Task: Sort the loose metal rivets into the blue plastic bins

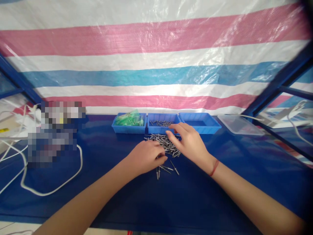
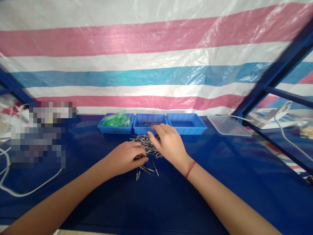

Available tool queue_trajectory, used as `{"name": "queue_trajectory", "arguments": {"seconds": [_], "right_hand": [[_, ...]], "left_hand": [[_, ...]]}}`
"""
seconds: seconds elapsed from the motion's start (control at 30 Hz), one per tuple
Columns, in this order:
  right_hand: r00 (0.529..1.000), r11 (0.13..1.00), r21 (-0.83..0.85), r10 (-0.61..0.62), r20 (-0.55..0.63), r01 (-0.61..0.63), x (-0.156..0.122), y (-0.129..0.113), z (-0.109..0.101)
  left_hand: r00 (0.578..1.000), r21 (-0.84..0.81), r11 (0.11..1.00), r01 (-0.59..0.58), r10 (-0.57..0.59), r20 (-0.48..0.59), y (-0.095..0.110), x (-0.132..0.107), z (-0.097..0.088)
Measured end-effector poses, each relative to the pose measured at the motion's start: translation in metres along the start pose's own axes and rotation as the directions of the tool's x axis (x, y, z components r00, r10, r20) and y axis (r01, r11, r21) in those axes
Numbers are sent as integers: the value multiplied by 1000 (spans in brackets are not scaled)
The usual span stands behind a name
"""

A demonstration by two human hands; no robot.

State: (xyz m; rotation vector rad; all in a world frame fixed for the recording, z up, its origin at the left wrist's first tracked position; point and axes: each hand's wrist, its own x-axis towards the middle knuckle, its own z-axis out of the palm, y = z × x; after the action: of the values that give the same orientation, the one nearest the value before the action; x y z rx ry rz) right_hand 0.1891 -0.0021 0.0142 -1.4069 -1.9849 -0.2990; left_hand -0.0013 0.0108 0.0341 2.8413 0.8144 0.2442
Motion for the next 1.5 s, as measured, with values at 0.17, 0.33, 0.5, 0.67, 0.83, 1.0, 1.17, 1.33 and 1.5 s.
{"name": "queue_trajectory", "arguments": {"seconds": [0.17, 0.33, 0.5, 0.67, 0.83, 1.0, 1.17, 1.33, 1.5], "right_hand": [[998, 984, 175, -33, 47, 24, -19, -14, -13], [993, 970, 218, -116, 27, 108, -21, -22, -23], [991, 968, 227, -125, 56, 109, -23, -22, -21], [998, 936, 346, 49, 46, -62, -21, -18, -17], [939, 724, 599, 232, 256, -342, -19, -17, -12], [909, 536, 734, 214, 359, -416, -19, -18, -9], [912, 552, 727, 210, 353, -409, -19, -18, -8], [881, 426, 771, 226, 417, -474, -16, -22, -11], [819, 304, 761, 237, 522, -573, -18, -23, -11]], "left_hand": [[998, 225, 973, 40, -49, 35, 12, 1, 7], [995, 308, 949, 66, -87, 53, 19, 3, 11], [995, 297, 954, 42, -66, 70, 17, 8, 11], [971, -45, 988, 148, -154, -181, 8, 22, 0], [886, -566, 812, 146, -362, -290, 10, 34, 6], [837, -829, 549, 103, -498, -225, 19, 30, 18], [853, -866, 487, 113, -494, -166, 14, 21, 19], [862, -810, 578, 102, -457, -218, 6, 17, 15], [857, -773, 632, 54, -427, -289, 7, 16, 14]]}}
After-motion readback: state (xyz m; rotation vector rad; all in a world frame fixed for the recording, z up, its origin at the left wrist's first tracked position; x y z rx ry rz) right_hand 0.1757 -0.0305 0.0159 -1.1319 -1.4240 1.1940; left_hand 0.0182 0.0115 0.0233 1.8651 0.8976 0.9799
